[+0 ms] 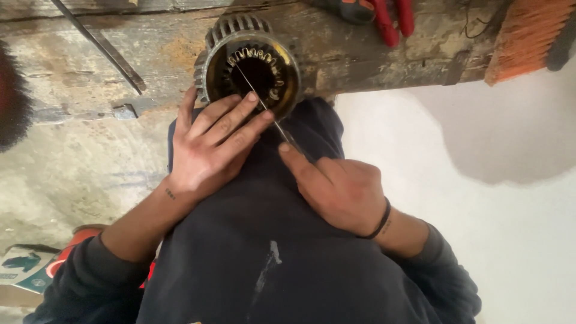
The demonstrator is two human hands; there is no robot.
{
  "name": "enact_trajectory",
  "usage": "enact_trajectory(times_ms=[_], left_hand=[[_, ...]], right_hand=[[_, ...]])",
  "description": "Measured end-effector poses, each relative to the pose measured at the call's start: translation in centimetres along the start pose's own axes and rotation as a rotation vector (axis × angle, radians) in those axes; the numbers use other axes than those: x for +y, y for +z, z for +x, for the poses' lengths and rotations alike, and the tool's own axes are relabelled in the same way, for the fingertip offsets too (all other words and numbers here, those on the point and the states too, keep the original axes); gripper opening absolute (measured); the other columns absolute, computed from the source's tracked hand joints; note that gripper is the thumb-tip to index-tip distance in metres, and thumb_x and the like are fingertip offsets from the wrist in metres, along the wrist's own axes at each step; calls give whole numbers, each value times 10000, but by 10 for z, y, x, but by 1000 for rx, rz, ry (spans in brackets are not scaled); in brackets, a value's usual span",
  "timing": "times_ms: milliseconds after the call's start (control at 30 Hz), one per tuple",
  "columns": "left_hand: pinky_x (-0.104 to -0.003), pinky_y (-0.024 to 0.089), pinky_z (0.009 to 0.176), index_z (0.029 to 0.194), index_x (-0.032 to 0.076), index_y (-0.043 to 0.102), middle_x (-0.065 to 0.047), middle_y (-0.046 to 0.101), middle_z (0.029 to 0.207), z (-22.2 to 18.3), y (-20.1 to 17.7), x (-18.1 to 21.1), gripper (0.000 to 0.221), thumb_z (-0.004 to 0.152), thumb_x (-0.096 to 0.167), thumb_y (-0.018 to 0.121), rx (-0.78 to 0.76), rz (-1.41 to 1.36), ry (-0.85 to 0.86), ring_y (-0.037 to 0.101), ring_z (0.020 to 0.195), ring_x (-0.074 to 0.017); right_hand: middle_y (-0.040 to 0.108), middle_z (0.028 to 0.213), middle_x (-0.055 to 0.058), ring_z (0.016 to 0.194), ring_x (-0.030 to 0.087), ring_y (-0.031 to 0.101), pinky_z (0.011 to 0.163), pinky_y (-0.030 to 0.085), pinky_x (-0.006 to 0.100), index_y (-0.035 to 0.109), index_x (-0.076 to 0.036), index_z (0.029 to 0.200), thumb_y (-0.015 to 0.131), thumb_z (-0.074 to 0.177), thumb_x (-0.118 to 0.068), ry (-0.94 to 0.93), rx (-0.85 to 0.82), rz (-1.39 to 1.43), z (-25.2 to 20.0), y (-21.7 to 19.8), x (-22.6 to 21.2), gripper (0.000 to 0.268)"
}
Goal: The person works at a workbench on an electric motor, first using pliers and a screwdriver to work on the motor housing, then holding the motor's stator while prying and scraping around its inner circumference with a knife and screwdriver. They reposition the motor repeatedly while working around the inside of the component.
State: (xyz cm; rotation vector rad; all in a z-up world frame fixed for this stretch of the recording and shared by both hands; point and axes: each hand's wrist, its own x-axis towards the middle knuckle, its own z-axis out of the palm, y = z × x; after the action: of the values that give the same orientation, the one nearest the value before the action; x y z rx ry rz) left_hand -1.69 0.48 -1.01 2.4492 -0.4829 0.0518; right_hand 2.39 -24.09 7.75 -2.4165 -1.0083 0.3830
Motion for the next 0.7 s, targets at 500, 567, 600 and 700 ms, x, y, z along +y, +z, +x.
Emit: enact_trajectory(times_ms=[500,567,600,700], left_hand=[[-567,332,1221,1401,136,705,-51,646,1466,2,-4,0,484,939,170,847,-31,-19,-36,620,1300,-225],[-566,335,1222,1401,130,702,-50,647,1465,4,-7,1,490,934,166,847,-33,-11,-44,619,1302,-224],[-564,338,1223,1401,125,699,-49,647,1464,5,-8,2,496,929,161,846,-35,-5,-52,619,1303,-223],[-565,350,1215,1408,98,680,-61,645,1463,8,-9,5,518,921,156,847,-38,-21,-68,620,1299,-223]], right_hand=[[447,706,-16,567,109,516,511,440,295,653,-41,1382,759,909,-95,5,-1,25,12,8,-1,487],[451,710,-13,571,112,520,516,444,294,654,-44,1383,752,912,-95,11,4,16,15,5,-5,484],[456,713,-10,575,114,523,521,448,293,654,-46,1383,746,915,-96,18,10,6,17,4,-6,480],[482,704,0,557,115,524,502,442,295,659,-40,1378,730,902,-84,15,0,-30,23,-2,-12,483]])
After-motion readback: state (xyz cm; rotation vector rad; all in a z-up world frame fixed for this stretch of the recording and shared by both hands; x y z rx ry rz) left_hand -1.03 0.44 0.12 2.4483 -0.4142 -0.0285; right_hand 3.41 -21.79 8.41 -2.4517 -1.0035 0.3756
